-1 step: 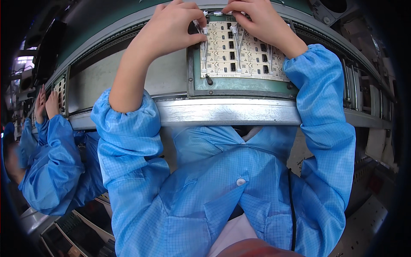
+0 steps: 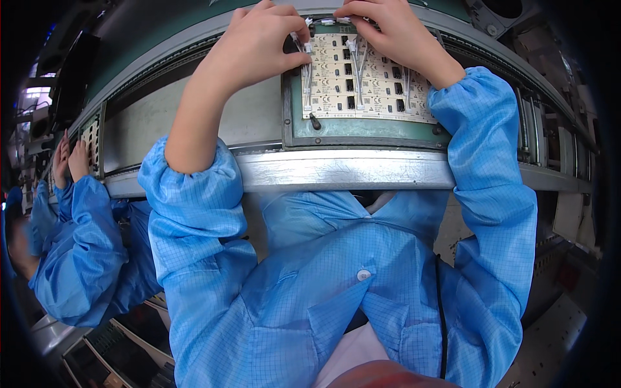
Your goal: Manually inserting small electronic components into a PCB panel at an assembly line station.
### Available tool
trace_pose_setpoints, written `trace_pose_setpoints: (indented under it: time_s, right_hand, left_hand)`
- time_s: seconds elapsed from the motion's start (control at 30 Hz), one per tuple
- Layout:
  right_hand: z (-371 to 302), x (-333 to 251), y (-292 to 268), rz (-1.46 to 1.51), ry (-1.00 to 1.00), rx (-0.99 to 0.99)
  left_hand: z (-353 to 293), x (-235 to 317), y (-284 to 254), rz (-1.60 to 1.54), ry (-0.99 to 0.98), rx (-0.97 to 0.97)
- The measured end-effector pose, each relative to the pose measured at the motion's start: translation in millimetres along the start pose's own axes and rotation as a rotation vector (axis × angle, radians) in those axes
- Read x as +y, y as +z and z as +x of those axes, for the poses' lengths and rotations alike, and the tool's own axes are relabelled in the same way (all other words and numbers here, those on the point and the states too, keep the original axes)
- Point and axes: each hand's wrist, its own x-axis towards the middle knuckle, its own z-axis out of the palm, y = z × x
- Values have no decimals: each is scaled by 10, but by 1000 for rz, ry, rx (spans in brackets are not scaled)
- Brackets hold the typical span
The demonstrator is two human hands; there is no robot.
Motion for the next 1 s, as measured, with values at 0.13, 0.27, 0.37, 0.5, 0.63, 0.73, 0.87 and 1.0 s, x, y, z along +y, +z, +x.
trace_pose_setpoints:
  time_s: [0.13,0.27,0.37,0.5,0.63,0.73,0.87,1.0]
  right_hand:
    - [-68,-77,-221,122,24,-51]
    - [-444,-87,-153,-162,-162,0]
    - [-463,-124,-50,-160,-124,-15]
    - [-441,-178,-10,-195,-129,42]
    - [-430,-269,-63,-190,-132,-43]
    - [-435,-289,-88,-210,-140,-21]
    - [-529,-397,-139,-181,-161,-58]
    - [-594,-470,-154,-148,-175,-64]
  left_hand:
    - [-124,-148,278,213,78,194]
    - [-250,29,263,246,204,268]
    - [-326,62,318,271,184,253]
    - [-361,-9,382,238,142,265]
    - [-414,-113,296,172,139,209]
    - [-403,-127,312,140,158,213]
    - [-374,-122,315,156,143,179]
    - [-365,-135,314,129,145,165]
